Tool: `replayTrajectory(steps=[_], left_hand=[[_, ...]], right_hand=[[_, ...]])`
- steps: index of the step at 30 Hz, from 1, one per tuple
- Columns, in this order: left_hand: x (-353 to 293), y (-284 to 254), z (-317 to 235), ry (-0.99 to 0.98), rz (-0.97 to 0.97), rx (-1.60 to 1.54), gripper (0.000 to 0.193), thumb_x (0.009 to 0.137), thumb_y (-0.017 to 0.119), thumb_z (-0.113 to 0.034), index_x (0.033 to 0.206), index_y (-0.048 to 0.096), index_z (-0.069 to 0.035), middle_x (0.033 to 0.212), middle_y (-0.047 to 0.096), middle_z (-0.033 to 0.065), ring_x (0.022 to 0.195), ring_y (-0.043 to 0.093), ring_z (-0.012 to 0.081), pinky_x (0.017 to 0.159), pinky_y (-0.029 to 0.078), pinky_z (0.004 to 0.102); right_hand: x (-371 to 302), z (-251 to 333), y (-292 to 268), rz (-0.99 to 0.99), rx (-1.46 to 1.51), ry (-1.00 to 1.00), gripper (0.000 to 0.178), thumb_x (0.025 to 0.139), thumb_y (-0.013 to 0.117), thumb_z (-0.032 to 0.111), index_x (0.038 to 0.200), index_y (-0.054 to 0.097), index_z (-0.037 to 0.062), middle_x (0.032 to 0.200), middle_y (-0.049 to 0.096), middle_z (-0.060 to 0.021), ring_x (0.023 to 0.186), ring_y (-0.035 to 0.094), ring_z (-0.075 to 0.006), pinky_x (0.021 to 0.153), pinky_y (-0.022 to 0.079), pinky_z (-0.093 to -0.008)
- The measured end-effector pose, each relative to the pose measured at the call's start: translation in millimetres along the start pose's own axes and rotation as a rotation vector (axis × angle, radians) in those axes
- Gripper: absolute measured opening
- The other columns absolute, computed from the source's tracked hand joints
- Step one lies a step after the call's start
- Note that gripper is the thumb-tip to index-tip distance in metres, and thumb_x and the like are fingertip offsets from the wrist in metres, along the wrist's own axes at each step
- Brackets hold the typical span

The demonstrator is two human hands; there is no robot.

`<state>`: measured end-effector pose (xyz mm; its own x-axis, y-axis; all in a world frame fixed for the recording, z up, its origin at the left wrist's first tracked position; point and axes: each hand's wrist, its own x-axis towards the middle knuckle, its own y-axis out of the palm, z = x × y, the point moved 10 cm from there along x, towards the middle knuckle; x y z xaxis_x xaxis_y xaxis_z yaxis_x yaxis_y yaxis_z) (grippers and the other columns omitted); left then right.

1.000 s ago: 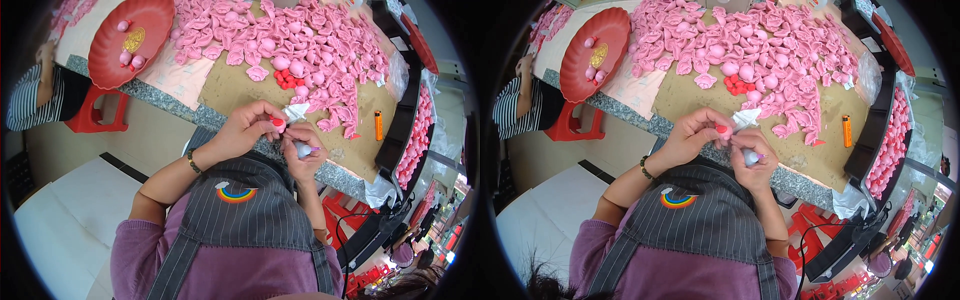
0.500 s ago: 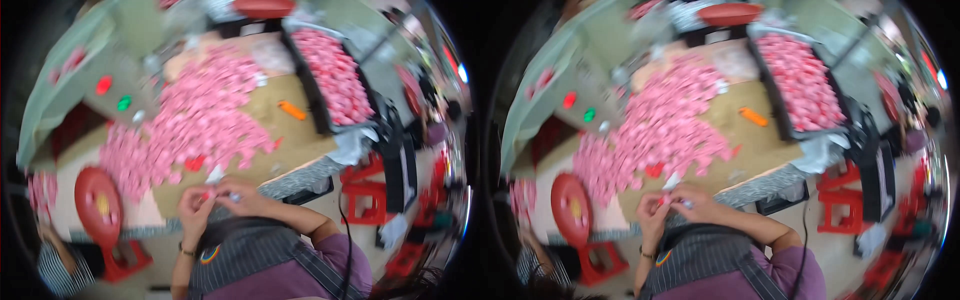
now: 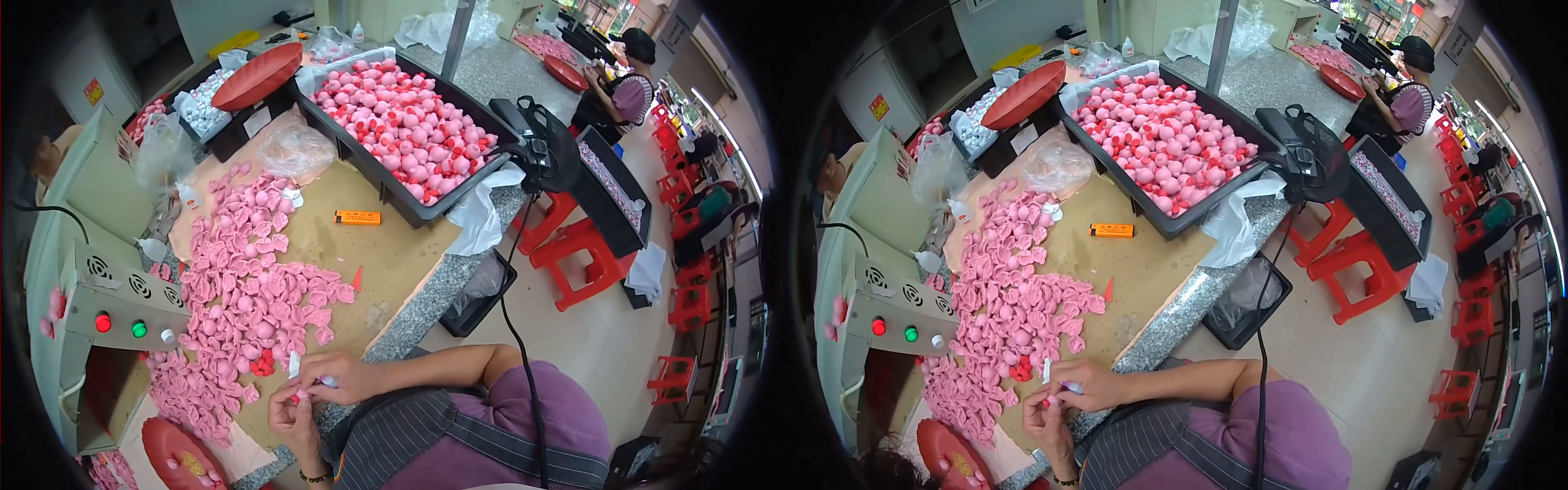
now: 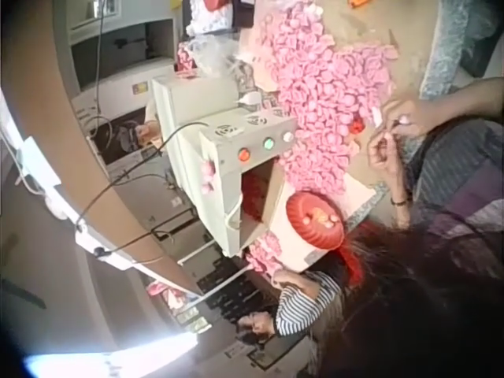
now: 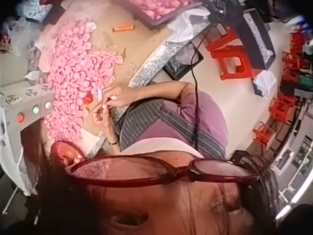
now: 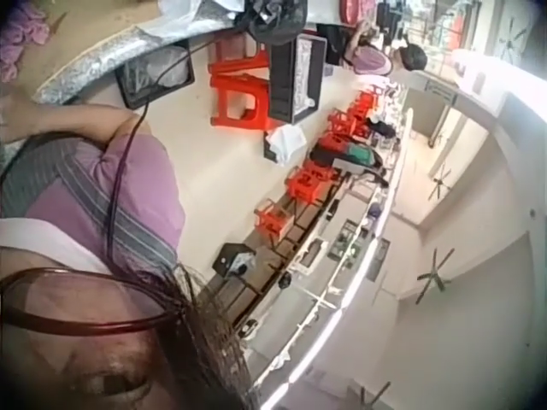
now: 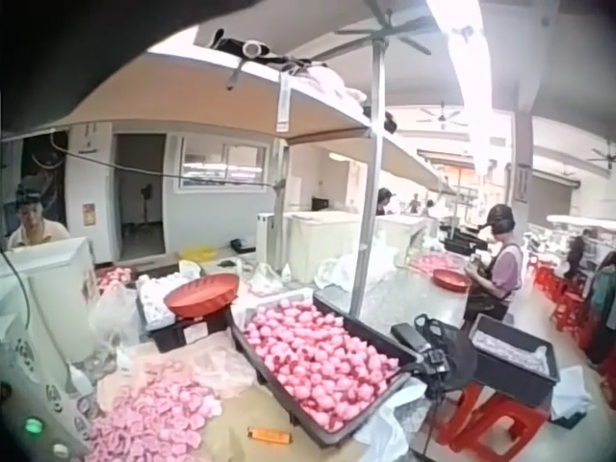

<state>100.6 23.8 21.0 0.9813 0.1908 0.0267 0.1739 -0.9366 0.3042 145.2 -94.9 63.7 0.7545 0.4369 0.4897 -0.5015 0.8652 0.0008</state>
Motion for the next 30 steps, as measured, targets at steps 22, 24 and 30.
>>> replayTrajectory(steps=[22, 24, 30], left_hand=[[-5.8, -2.1, 6.3, -0.100, 0.093, 0.051, 0.014, 0.082, 0.054, 0.008, 0.094, 0.049, 0.003, 0.105, 0.058, 0.0198, 0.071, 0.062, 0.0157, 0.065, 0.054, 0.0258], [-5.2, 0.0, 3.3, -0.091, 0.108, 0.054, 0.014, 0.082, 0.054, 0.008, 0.094, 0.049, 0.003, 0.106, 0.057, 0.0200, 0.072, 0.062, 0.0156, 0.066, 0.054, 0.0261], [-7.8, -2.0, 2.4, -0.086, 0.071, 0.067, 0.015, 0.083, 0.053, 0.008, 0.095, 0.047, 0.003, 0.105, 0.058, 0.0195, 0.071, 0.061, 0.0153, 0.065, 0.053, 0.0257]], right_hand=[[-1.2, -0.1, 9.6, 0.095, -0.027, 0.031, 0.010, 0.073, 0.064, 0.002, 0.080, 0.057, 0.0010, 0.078, 0.055, -0.0107, 0.071, 0.059, -0.0256, 0.061, 0.045, -0.0322], [-2.1, -1.4, 11.0, 0.104, -0.035, 0.034, 0.010, 0.073, 0.064, 0.002, 0.080, 0.057, 0.0009, 0.078, 0.055, -0.0108, 0.071, 0.059, -0.0257, 0.061, 0.045, -0.0323], [0.2, 0.7, 10.8, 0.102, -0.039, 0.034, 0.009, 0.073, 0.063, 0.001, 0.081, 0.058, 0.0008, 0.079, 0.054, -0.0111, 0.070, 0.058, -0.0256, 0.061, 0.044, -0.0324]])
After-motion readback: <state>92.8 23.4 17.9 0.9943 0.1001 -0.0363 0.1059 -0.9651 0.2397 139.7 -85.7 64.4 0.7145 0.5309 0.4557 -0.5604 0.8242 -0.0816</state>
